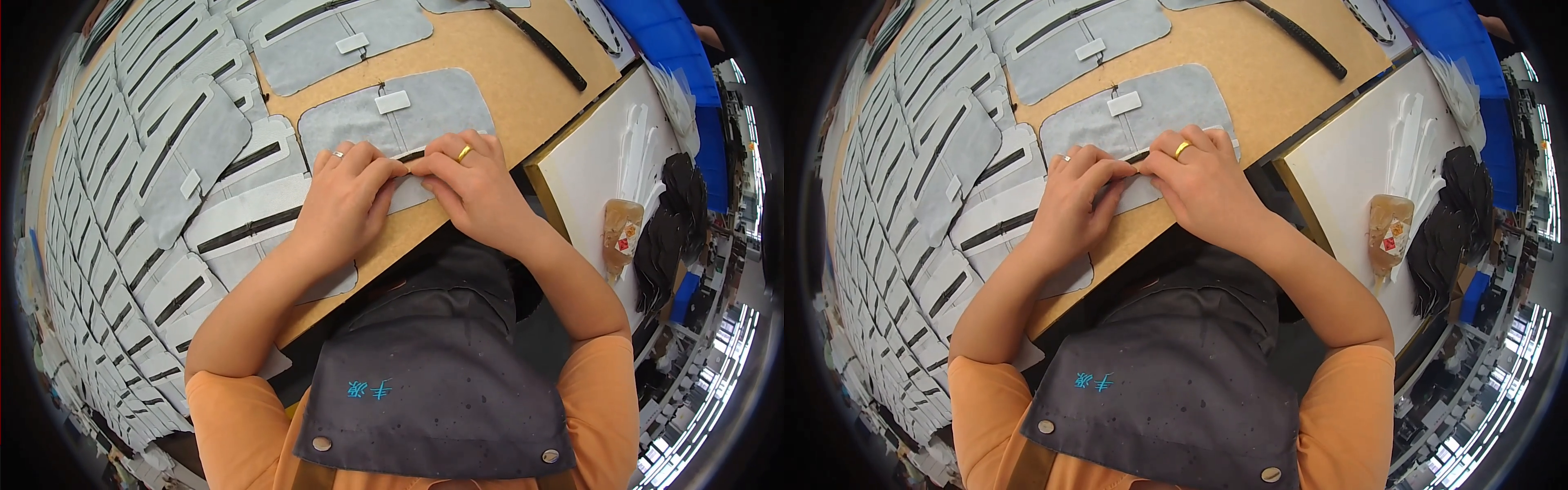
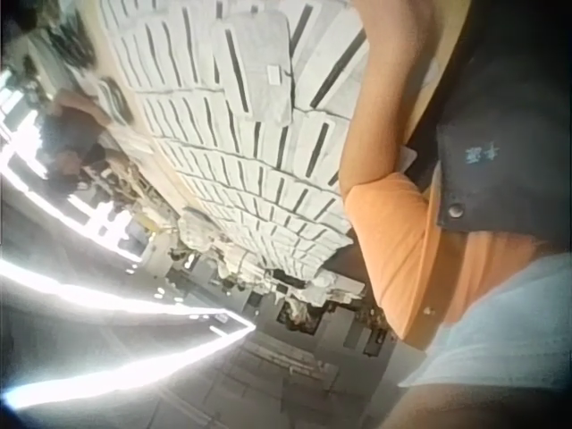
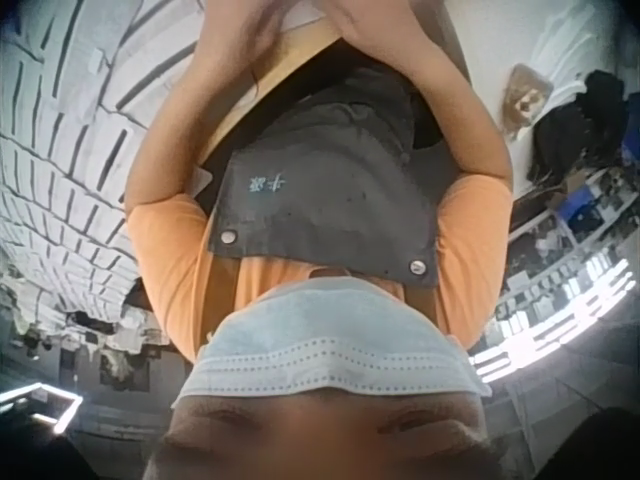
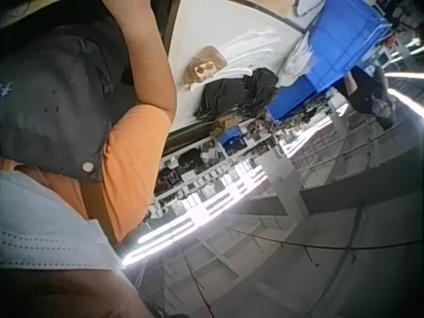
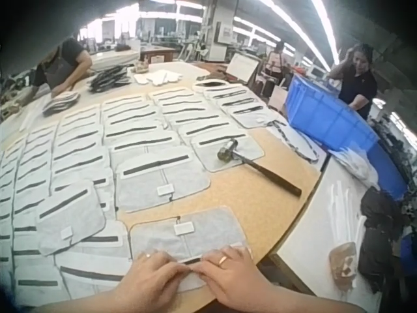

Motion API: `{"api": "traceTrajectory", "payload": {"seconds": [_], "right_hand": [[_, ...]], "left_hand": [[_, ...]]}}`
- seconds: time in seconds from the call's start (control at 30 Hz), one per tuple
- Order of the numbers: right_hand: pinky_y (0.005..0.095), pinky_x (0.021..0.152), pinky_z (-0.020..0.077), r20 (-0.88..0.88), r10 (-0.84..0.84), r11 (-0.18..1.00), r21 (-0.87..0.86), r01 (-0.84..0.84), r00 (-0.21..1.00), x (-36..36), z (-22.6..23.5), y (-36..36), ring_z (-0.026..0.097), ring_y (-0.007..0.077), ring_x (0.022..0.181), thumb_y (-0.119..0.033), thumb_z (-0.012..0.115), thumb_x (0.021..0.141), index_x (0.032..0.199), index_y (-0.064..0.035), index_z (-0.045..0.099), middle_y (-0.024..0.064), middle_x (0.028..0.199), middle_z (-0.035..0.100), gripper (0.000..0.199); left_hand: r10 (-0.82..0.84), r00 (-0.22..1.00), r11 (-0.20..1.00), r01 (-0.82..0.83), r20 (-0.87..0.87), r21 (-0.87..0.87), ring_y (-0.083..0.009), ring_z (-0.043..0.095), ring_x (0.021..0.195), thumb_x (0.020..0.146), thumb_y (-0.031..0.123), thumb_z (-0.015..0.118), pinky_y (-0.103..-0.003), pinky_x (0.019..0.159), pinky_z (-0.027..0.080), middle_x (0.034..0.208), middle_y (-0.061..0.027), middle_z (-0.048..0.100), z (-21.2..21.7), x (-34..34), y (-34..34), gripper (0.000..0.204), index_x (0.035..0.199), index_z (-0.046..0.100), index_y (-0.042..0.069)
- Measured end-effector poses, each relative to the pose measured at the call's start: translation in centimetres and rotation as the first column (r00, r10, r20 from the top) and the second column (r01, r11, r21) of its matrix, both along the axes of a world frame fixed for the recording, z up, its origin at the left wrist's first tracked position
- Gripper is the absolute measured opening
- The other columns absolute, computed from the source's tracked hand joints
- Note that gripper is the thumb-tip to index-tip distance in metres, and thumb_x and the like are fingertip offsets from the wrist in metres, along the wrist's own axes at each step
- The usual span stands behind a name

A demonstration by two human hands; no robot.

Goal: The recorder is assembling fabric pocket panels by applying glue to the edges and using a mallet to flatten and secure the seams.

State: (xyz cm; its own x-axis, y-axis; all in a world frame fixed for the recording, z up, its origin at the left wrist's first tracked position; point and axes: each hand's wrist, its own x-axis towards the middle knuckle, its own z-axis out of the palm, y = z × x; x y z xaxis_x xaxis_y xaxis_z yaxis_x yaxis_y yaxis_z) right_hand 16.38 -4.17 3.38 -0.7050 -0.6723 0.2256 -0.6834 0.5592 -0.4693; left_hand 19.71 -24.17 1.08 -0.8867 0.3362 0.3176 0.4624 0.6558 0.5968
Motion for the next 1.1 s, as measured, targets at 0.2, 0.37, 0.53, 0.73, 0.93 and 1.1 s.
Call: {"api": "traceTrajectory", "payload": {"seconds": [0.2,0.37,0.53,0.73,0.93,1.1], "right_hand": [[0.0345,0.087,0.0339,-0.092,0.024,0.997,0.075,-0.017,0.995,0.0,-0.1,0.0,0.053,0.0196,0.093,-0.006,0.061,0.083,0.096,-0.0086,0.064,0.0007,0.095,0.059,0.014],[0.0349,0.088,0.0343,-0.196,0.066,0.989,0.145,-0.038,0.978,0.3,-0.2,-0.2,0.053,0.0188,0.094,-0.007,0.059,0.081,0.093,-0.0087,0.063,0.0008,0.095,0.058,0.013],[0.0352,0.089,0.035,-0.353,0.129,0.966,0.255,-0.038,0.927,0.8,-0.2,-0.4,0.053,0.0186,0.096,-0.009,0.056,0.08,0.091,-0.0101,0.063,0.0014,0.095,0.058,0.013],[0.0374,0.089,0.0362,-0.011,-0.099,0.994,0.036,0.099,0.995,0.6,-0.2,0.7,0.052,0.0242,0.098,-0.011,0.063,0.082,0.103,-0.0093,0.06,0.0054,0.102,0.055,0.022],[0.0395,0.089,0.0392,0.018,-0.112,0.993,-0.044,0.112,0.994,0.6,-0.8,1.5,0.052,0.0277,0.1,-0.01,0.067,0.082,0.108,-0.0084,0.059,0.0064,0.104,0.055,0.027],[0.0374,0.092,0.0399,-0.224,0.01,0.995,0.103,0.013,0.974,0.9,-0.7,1.3,0.056,0.0236,0.099,-0.005,0.063,0.08,0.106,-0.006,0.064,0.0045,0.102,0.06,0.026]], "left_hand": [[-0.012,0.999,0.999,0.011,-0.032,-0.054,-0.0212,0.052,0.081,0.077,0.003,0.066,-0.034,0.07,0.034,0.086,-0.0029,0.055,0.0,0.2,0.0,0.02,0.096,0.064,0.01],[-0.046,0.997,0.993,0.039,-0.058,-0.116,-0.0204,0.052,0.082,0.074,0.005,0.064,-0.034,0.072,0.036,0.086,-0.002,0.053,0.3,0.4,0.1,0.022,0.095,0.062,0.01],[-0.118,0.991,0.984,0.109,-0.06,-0.141,-0.021,0.051,0.083,0.072,0.004,0.061,-0.033,0.074,0.038,0.089,-0.0034,0.052,0.3,0.3,-0.1,0.025,0.097,0.06,0.006],[-0.123,0.992,0.99,0.123,0.014,-0.061,-0.0251,0.052,0.085,0.073,-0.006,0.063,-0.034,0.075,0.041,0.092,-0.0061,0.054,0.1,0.2,-0.2,0.034,0.106,0.061,0.006],[-0.116,0.993,0.989,0.112,-0.036,-0.094,-0.0228,0.05,0.083,0.07,0.0,0.063,-0.033,0.073,0.041,0.092,-0.0042,0.052,-0.1,0.2,-0.1,0.039,0.107,0.061,0.008],[-0.123,0.992,0.987,0.118,-0.04,-0.105,-0.0227,0.05,0.083,0.07,-0.001,0.063,-0.033,0.072,0.042,0.091,-0.0042,0.052,0.1,0.1,0.1,0.04,0.11,0.061,0.008]]}}
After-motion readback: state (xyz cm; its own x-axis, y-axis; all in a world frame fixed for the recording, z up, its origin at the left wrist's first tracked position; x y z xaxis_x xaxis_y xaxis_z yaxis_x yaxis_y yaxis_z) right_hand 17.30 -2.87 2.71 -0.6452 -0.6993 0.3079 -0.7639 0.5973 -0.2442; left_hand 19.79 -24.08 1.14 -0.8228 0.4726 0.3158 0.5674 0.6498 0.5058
